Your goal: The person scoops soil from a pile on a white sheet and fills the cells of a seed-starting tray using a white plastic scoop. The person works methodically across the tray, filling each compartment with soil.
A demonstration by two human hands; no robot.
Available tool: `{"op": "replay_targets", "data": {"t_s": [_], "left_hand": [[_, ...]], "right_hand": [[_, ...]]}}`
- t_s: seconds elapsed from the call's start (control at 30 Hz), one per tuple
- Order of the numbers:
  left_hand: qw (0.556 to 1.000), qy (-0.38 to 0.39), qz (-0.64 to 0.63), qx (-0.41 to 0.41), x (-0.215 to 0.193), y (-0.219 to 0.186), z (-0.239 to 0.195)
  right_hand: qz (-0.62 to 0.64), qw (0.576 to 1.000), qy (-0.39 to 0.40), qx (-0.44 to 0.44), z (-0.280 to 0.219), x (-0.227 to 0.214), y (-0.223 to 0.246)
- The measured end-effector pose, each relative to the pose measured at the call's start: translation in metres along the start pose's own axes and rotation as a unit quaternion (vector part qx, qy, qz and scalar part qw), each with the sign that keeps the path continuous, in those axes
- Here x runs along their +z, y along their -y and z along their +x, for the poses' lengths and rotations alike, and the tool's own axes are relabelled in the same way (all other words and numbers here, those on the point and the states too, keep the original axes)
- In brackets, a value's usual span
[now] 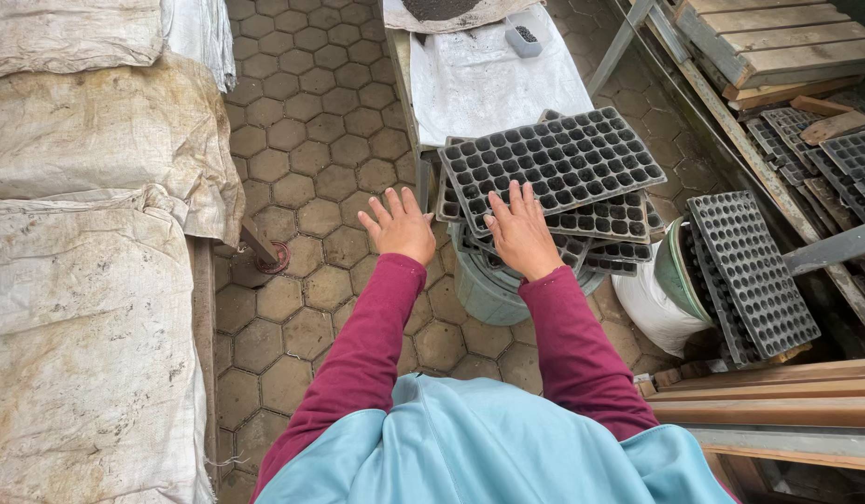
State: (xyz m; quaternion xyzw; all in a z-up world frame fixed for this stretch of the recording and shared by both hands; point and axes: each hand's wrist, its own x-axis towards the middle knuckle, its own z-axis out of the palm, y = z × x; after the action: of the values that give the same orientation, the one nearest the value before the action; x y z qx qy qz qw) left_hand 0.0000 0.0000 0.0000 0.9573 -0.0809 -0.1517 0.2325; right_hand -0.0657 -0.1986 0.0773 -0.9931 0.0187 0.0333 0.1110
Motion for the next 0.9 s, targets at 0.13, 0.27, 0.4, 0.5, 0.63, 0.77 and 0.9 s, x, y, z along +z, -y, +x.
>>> {"op": "replay_targets", "data": {"t_s": [0.13, 0.27, 0.4, 0.5, 0.63, 0.77, 0.9], "left_hand": [[1.0, -0.011, -0.006, 0.009, 0.0013, 0.0009, -0.0007], [1.0, -0.013, -0.01, 0.014, 0.0011, -0.0016, -0.0013], [1.0, -0.015, -0.018, 0.013, -0.0004, -0.0036, -0.0018], [0.999, -0.017, -0.022, 0.018, -0.0004, -0.0044, -0.0012], [0.999, -0.023, -0.025, 0.018, 0.0013, -0.0054, -0.0007], [0.999, -0.022, -0.027, 0.017, 0.0024, -0.0052, -0.0006], [0.999, -0.02, -0.026, 0.015, 0.0031, -0.0061, -0.0005]], "right_hand": [[-0.005, 1.0, 0.002, 0.001, -0.001, -0.0024, 0.0019], [-0.002, 1.0, 0.001, 0.0, -0.0023, -0.0036, 0.0017], [0.0, 1.0, 0.0, -0.003, -0.0026, -0.0056, 0.0008], [-0.005, 1.0, 0.0, -0.003, -0.0025, -0.0071, -0.0003], [0.002, 1.0, 0.0, -0.002, -0.0027, -0.0068, -0.0011], [0.003, 1.0, 0.0, -0.002, -0.0025, -0.0057, -0.0009], [0.005, 1.0, 0.001, 0.001, -0.0027, -0.0056, -0.0015]]}}
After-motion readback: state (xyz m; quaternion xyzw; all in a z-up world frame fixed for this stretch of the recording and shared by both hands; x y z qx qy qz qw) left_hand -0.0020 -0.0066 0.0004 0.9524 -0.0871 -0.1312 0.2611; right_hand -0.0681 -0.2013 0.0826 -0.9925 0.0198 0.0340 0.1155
